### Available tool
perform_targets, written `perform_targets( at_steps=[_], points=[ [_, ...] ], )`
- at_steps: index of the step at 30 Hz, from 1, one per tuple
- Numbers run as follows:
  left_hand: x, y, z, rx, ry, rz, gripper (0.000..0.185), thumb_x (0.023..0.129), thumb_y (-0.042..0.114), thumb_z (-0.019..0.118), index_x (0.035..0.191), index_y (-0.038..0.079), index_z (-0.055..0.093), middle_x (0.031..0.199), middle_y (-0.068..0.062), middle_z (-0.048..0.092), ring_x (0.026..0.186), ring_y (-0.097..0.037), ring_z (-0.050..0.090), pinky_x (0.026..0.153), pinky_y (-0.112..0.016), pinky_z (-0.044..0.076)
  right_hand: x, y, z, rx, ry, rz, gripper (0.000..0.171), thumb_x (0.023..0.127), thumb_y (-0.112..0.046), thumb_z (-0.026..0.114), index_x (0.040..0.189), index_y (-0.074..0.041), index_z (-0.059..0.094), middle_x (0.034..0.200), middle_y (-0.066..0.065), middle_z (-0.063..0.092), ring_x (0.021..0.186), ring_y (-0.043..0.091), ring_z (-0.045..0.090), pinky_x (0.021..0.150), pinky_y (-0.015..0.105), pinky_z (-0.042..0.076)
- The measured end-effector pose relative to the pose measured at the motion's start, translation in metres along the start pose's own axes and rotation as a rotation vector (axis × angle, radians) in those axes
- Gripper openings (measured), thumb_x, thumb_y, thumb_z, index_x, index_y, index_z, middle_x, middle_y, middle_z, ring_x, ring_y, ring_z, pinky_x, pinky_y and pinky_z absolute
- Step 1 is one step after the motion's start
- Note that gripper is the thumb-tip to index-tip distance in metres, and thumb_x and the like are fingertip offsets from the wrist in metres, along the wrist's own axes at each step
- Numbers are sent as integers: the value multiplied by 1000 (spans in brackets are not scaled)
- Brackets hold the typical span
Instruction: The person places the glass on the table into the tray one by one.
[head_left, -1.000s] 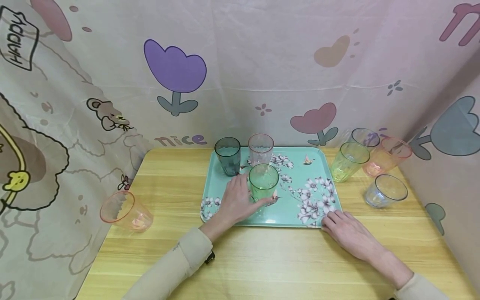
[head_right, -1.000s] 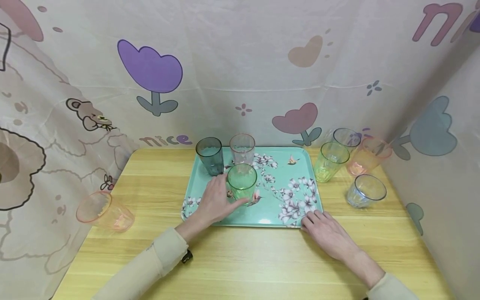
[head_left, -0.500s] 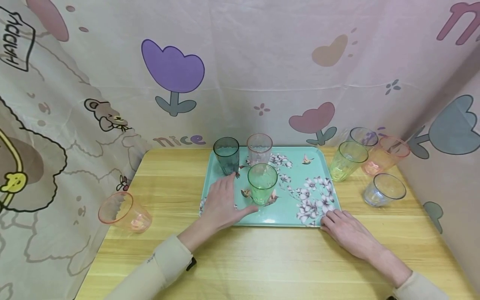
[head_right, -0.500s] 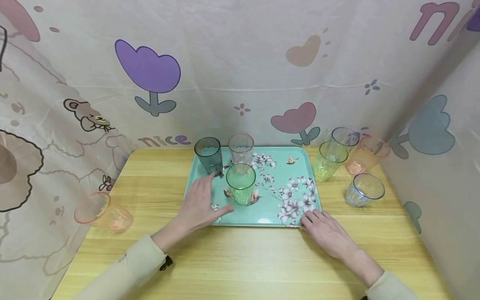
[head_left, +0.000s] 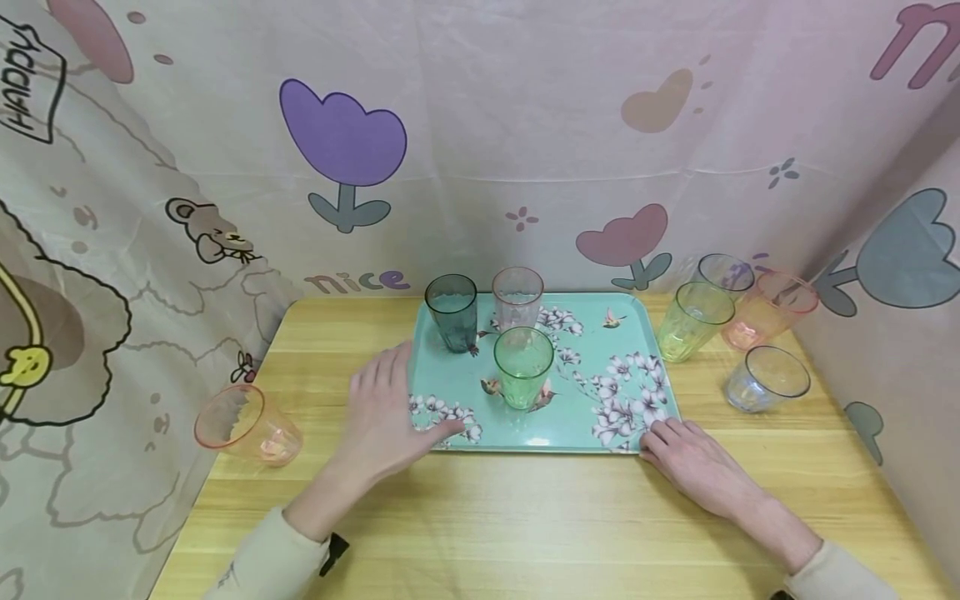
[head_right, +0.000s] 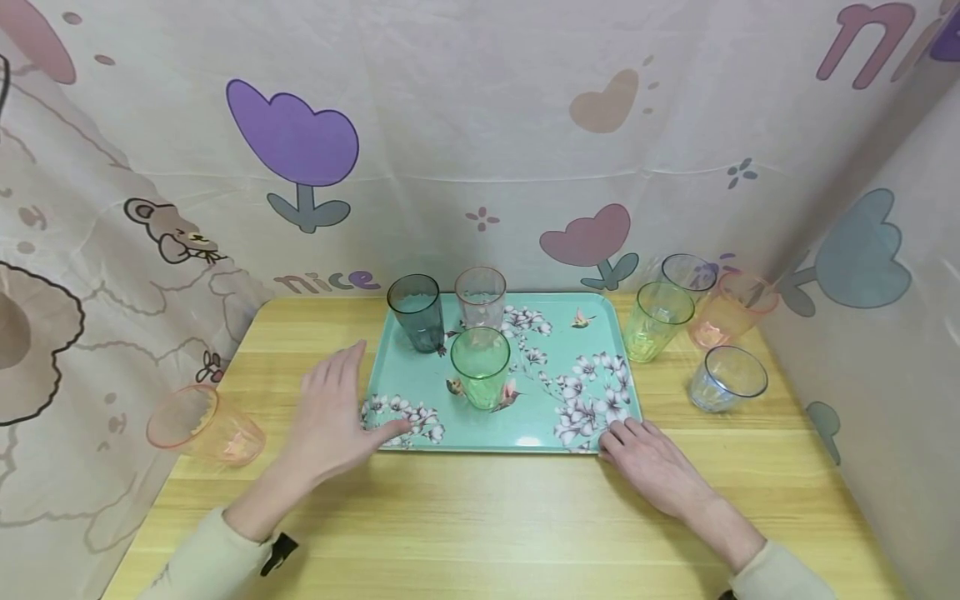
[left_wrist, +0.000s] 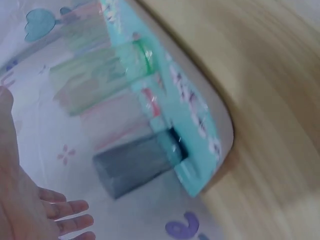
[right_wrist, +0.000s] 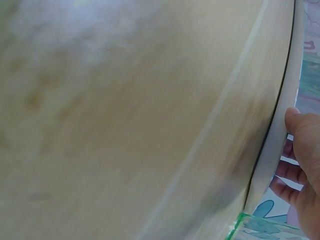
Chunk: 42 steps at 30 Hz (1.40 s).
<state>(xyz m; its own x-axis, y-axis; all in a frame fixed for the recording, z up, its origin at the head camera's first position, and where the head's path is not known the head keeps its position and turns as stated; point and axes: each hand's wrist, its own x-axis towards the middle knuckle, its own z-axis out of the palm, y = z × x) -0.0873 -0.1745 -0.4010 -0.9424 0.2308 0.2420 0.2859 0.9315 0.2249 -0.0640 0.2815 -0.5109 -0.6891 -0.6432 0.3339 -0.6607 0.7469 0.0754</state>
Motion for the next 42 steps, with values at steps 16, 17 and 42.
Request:
perform_targets(
  at_steps=[16,17,42],
  points=[
    [-42,-58,-43,17,267,-164,134,64,77,81,159,-4,32,151,-34,49,137,-54,46,109,-70,34,0,-1,0,-4,-6,8,15,90,-28,74,91,-20,62,88,-6,58,86,13,59,76,37,53],
    [-45,-62,-44,20,282,-175,133,63,75,82,158,-5,34,149,-35,51,135,-55,46,107,-70,35,0,-1,0,-4,-7,8,15,90,-27,74,91,-20,62,88,-6,58,86,13,59,76,37,53],
    [-106,-126,-54,89,365,-574,133,67,69,83,156,-15,30,134,-53,50,116,-68,47,97,-71,36,-1,-2,0,0,-7,24,15,90,-27,76,92,-21,62,88,-7,58,86,12,59,77,37,54]
  ],
)
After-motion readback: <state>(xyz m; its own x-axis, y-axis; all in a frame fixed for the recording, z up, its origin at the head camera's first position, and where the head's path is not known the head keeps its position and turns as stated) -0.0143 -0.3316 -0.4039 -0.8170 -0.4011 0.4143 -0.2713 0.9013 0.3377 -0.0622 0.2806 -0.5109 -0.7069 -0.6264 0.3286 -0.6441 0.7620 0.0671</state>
